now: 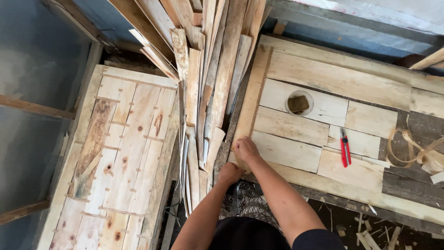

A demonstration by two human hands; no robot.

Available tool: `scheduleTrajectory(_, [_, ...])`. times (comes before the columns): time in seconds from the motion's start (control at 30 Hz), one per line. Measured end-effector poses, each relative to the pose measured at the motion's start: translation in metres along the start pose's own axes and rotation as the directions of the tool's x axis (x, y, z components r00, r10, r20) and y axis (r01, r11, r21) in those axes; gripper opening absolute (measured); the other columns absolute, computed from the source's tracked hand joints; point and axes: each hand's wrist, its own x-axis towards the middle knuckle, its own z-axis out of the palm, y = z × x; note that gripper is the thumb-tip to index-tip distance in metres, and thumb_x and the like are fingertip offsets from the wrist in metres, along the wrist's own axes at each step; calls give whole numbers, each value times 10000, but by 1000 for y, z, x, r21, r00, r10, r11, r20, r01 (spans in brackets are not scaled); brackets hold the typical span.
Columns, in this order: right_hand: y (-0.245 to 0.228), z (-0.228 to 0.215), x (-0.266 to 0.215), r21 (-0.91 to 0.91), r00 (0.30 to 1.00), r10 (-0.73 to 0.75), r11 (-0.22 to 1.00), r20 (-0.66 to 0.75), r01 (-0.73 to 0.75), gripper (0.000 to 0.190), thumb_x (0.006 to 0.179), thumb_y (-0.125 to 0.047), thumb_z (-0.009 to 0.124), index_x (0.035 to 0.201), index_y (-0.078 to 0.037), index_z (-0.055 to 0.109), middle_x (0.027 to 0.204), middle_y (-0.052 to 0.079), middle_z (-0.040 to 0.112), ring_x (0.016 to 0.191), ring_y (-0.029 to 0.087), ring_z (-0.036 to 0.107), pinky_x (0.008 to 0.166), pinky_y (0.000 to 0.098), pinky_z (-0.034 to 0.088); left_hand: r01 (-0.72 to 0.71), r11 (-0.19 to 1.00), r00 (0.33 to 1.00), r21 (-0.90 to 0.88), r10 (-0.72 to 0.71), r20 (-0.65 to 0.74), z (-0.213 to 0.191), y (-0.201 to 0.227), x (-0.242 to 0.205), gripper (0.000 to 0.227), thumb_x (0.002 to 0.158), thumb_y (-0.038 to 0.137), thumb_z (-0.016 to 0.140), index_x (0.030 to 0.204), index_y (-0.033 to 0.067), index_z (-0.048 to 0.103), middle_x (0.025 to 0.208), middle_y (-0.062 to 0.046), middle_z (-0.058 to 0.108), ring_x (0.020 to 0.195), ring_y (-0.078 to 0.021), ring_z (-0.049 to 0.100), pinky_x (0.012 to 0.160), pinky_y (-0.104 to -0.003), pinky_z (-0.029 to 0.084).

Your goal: The recorder is fitting and trimming thin wood strips onto a flat wooden surface using a utility knife.

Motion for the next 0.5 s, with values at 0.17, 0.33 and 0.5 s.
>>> scheduleTrajectory(0.17, [4,4,1,24,1000,-23,999,-9,23,87,770,-117,790,743,-81,716,960,144,681,980,339,663,893,418,545,-11,1000,1000,-3,11,0,0,0,0,322,796,359,738,997,123,825,1065,-189,762,1024,-336,740,939,-428,573])
scheduleTrajectory(0.33, [0,-4,-2,52,1000,-1,999,-9,1,210,791,-115,812,818,-52,614,934,144,659,927,358,655,831,452,527,-6,1000,1000,6,6,30,-9,8,-9,364,779,413,772,991,122,830,1044,-175,773,1000,-324,757,910,-429,586])
scheduleTrajectory(0.5, [19,5,9,97,999,-43,994,0,43,304,731,-127,853,889,-61,602,939,139,659,923,354,645,804,449,525,79,978,997,195,-77,-18,-50,39,-36,487,831,510,767,1036,69,785,1126,-206,724,1074,-360,705,926,-461,567])
